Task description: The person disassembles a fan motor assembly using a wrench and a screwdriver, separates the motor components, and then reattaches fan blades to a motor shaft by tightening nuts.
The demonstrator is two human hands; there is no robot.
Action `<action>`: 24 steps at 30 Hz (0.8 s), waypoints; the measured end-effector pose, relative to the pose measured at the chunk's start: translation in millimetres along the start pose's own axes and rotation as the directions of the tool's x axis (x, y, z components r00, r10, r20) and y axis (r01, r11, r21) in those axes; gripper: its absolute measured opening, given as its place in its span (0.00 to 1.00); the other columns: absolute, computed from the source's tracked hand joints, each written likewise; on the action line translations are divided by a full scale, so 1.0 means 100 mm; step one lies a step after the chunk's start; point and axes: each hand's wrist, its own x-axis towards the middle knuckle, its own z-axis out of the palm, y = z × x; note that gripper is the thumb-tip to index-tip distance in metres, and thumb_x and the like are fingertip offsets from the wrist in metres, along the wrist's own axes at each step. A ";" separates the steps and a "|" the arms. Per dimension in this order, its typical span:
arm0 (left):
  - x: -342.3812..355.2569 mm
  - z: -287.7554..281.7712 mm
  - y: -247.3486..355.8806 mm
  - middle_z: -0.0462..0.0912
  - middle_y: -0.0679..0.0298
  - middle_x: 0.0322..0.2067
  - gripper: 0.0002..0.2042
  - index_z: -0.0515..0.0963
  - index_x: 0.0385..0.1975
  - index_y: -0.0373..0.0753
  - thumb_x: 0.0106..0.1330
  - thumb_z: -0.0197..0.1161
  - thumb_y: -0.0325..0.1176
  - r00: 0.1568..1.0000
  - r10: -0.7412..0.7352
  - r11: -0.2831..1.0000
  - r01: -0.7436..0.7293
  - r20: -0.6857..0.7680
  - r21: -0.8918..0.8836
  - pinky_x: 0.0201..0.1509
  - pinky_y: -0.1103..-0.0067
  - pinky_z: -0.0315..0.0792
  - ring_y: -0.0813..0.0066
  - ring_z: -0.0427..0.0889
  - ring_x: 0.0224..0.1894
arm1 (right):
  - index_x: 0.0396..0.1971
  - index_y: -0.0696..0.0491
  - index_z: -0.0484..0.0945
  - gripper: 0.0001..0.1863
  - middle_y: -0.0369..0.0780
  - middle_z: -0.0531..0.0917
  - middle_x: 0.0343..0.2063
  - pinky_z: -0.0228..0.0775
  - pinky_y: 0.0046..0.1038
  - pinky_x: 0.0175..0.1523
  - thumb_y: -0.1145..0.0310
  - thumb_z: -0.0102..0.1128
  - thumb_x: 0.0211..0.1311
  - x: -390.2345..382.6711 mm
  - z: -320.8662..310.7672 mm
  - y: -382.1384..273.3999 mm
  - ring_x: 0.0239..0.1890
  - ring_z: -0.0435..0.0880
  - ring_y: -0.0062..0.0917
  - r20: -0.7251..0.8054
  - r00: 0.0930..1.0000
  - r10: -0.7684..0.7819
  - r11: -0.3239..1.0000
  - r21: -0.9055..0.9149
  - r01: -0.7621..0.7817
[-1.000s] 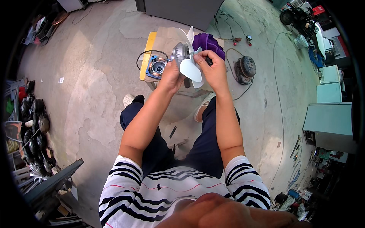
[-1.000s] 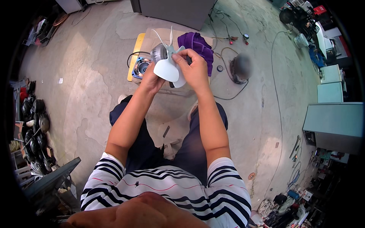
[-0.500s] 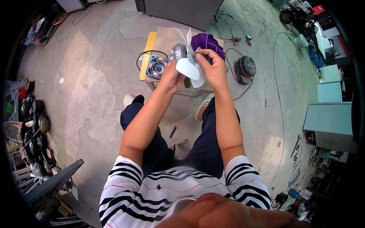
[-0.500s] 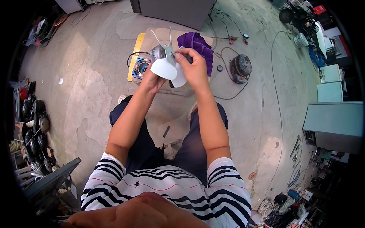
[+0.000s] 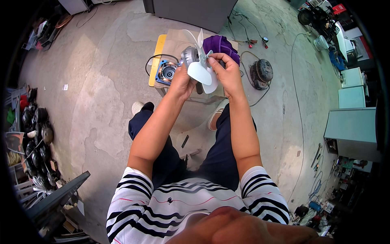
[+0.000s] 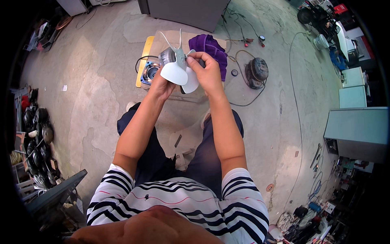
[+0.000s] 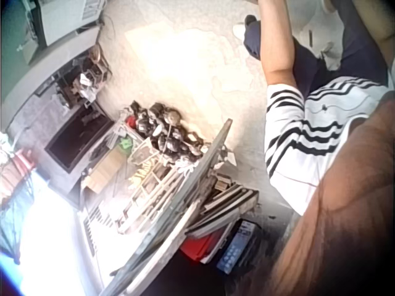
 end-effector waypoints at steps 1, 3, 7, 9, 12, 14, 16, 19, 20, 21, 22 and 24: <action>-0.01 0.02 0.01 0.82 0.62 0.40 0.15 0.74 0.46 0.34 0.72 0.56 0.40 1.000 0.017 1.000 -0.018 0.006 0.019 0.45 0.79 0.79 0.75 0.83 0.41 | 0.41 0.54 0.80 0.09 0.29 0.79 0.29 0.57 0.12 0.28 0.68 0.65 0.62 0.00 -0.01 0.01 0.28 0.70 0.08 0.003 1.000 0.011 1.000 0.007 -0.011; -0.05 0.08 0.03 0.82 0.62 0.39 0.15 0.74 0.46 0.34 0.72 0.56 0.40 0.999 0.052 0.997 -0.053 0.018 0.058 0.44 0.79 0.79 0.75 0.83 0.40 | 0.41 0.53 0.80 0.10 0.28 0.78 0.28 0.52 0.12 0.24 0.68 0.66 0.62 0.01 -0.02 0.02 0.25 0.67 0.06 0.008 0.999 0.034 0.999 0.022 -0.034; -0.03 0.08 0.05 0.82 0.62 0.38 0.14 0.74 0.45 0.34 0.71 0.57 0.39 0.997 0.076 0.985 -0.074 -0.008 0.156 0.42 0.80 0.78 0.76 0.83 0.38 | 0.40 0.53 0.81 0.10 0.26 0.76 0.25 0.49 0.12 0.23 0.67 0.67 0.61 0.00 -0.04 -0.02 0.22 0.64 0.05 0.028 0.998 0.056 0.998 -0.005 -0.055; -0.02 0.06 0.05 0.82 0.63 0.38 0.14 0.74 0.45 0.34 0.70 0.58 0.38 0.996 0.090 0.986 -0.091 0.011 0.142 0.42 0.80 0.77 0.77 0.82 0.38 | 0.40 0.52 0.81 0.10 0.26 0.75 0.23 0.48 0.12 0.23 0.67 0.68 0.60 0.00 -0.05 -0.03 0.20 0.62 0.05 0.033 0.999 0.035 0.998 -0.051 -0.034; -0.03 0.05 0.06 0.82 0.63 0.38 0.13 0.74 0.45 0.34 0.70 0.58 0.38 0.998 0.063 0.991 -0.061 -0.010 0.122 0.42 0.79 0.77 0.77 0.82 0.38 | 0.38 0.58 0.82 0.08 0.32 0.82 0.29 0.68 0.18 0.41 0.72 0.66 0.59 -0.01 -0.07 -0.07 0.33 0.76 0.14 0.025 0.996 0.082 0.995 -0.051 -0.081; -0.02 0.02 0.07 0.82 0.63 0.38 0.13 0.74 0.45 0.34 0.70 0.58 0.38 0.999 0.050 0.989 -0.050 0.005 0.142 0.43 0.79 0.76 0.77 0.82 0.38 | 0.38 0.58 0.82 0.09 0.32 0.82 0.30 0.68 0.18 0.41 0.72 0.66 0.59 -0.02 -0.06 -0.10 0.33 0.76 0.13 0.021 0.995 0.097 0.994 -0.054 -0.095; -0.03 0.02 0.08 0.82 0.63 0.38 0.14 0.74 0.45 0.34 0.70 0.58 0.39 0.999 0.045 0.987 -0.047 0.016 0.156 0.43 0.79 0.76 0.77 0.82 0.38 | 0.39 0.57 0.82 0.09 0.32 0.82 0.31 0.67 0.17 0.39 0.71 0.66 0.60 -0.02 -0.08 -0.09 0.33 0.76 0.13 0.036 0.991 0.131 0.991 0.011 -0.131; -0.07 0.05 0.10 0.82 0.63 0.38 0.15 0.74 0.46 0.34 0.70 0.57 0.40 0.999 0.039 0.985 -0.044 0.029 0.165 0.44 0.79 0.77 0.77 0.82 0.39 | 0.42 0.56 0.81 0.10 0.33 0.82 0.35 0.64 0.14 0.33 0.70 0.65 0.61 0.03 -0.17 -0.01 0.34 0.76 0.11 0.110 0.971 0.211 0.948 0.219 -0.231; -0.08 0.05 0.11 0.82 0.63 0.39 0.15 0.73 0.47 0.34 0.71 0.57 0.40 0.999 0.031 0.986 -0.036 0.036 0.164 0.44 0.79 0.77 0.77 0.82 0.40 | 0.43 0.55 0.80 0.10 0.33 0.82 0.37 0.63 0.13 0.30 0.70 0.65 0.62 0.05 -0.21 0.02 0.34 0.76 0.11 0.148 0.960 0.239 0.917 0.291 -0.273; -0.08 0.04 0.11 0.81 0.62 0.39 0.16 0.73 0.48 0.34 0.71 0.56 0.41 0.999 0.022 0.986 -0.028 0.044 0.164 0.44 0.79 0.77 0.76 0.82 0.40 | 0.43 0.55 0.80 0.11 0.34 0.82 0.39 0.62 0.11 0.28 0.70 0.65 0.63 0.07 -0.25 0.04 0.34 0.76 0.10 0.187 0.947 0.262 0.878 0.360 -0.314; -0.08 0.04 0.11 0.81 0.62 0.39 0.17 0.73 0.48 0.34 0.71 0.56 0.43 0.999 0.025 0.987 -0.031 0.042 0.155 0.45 0.79 0.77 0.76 0.82 0.41 | 0.44 0.54 0.80 0.10 0.34 0.82 0.40 0.61 0.11 0.26 0.70 0.64 0.63 0.09 -0.26 0.04 0.33 0.76 0.10 0.224 0.934 0.278 0.818 0.454 -0.353; -0.07 0.04 0.10 0.81 0.62 0.40 0.20 0.73 0.49 0.34 0.71 0.57 0.47 0.999 0.032 0.990 -0.037 0.038 0.140 0.45 0.78 0.77 0.76 0.82 0.42 | 0.44 0.53 0.80 0.10 0.35 0.82 0.41 0.60 0.11 0.22 0.69 0.62 0.65 0.12 -0.29 0.05 0.31 0.75 0.11 0.301 0.907 0.295 0.662 0.620 -0.421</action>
